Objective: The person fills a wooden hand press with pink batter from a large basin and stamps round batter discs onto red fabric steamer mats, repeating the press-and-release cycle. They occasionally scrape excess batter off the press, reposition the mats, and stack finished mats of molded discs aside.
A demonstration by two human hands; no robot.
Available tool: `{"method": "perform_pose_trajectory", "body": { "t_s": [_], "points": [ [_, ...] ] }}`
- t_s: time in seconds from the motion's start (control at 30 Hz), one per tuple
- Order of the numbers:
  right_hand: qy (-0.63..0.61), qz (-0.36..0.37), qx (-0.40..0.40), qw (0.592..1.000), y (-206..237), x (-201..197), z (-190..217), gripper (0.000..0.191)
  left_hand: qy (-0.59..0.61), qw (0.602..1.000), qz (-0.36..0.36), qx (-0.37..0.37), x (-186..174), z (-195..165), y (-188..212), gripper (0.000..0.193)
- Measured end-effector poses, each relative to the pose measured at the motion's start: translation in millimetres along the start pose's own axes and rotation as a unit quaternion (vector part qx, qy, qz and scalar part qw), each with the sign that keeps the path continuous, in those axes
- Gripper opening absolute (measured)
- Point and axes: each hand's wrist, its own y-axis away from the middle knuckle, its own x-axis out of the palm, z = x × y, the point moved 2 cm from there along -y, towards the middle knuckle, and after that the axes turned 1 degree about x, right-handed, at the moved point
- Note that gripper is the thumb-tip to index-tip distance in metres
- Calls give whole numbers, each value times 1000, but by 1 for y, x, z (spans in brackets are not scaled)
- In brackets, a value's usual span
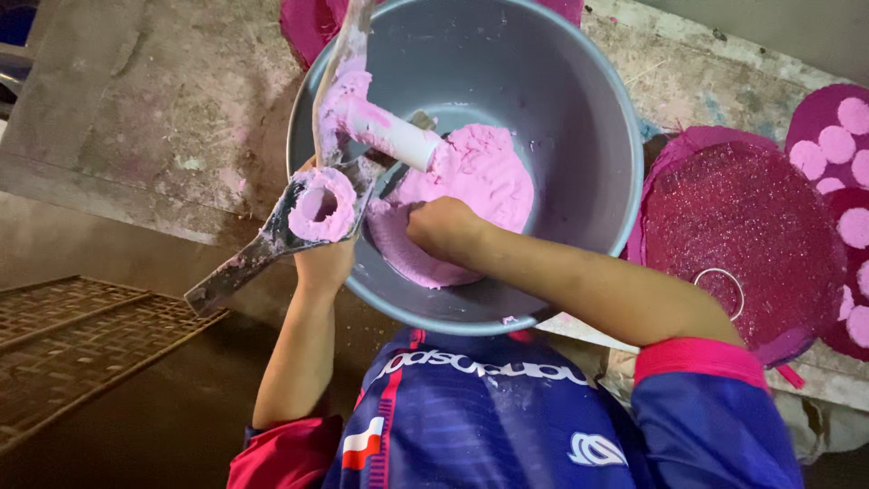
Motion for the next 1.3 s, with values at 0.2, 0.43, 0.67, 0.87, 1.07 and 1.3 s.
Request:
{"method": "perform_pose_trajectory", "body": {
  "t_s": [0.2, 0.43, 0.67, 0.87, 1.07, 1.3],
  "points": [
    [-56, 66, -25, 996, 83, -27, 27, 20, 111, 991, 40, -63, 5, -1, 16, 15],
    [-329, 199, 146, 912, 170, -109, -14, 23, 42, 996, 70, -29, 4, -11, 4, 17],
    [-589, 20, 185, 787, 231, -158, -57, 32, -93, 971, 108, 190, 32, -61, -22, 64],
    [-269, 0, 199, 942, 213, -206, -75, 31, -194, 935, 286, 77, 54, -89, -38, 86],
    [135, -21, 135, 981, 163, -202, 5, 20, -97, 944, 316, 12, 92, -71, -26, 42],
    [115, -80, 126, 982, 223, -248, 7, 24, -142, 943, 299, 27, 72, -61, -33, 42]
  ]
}}
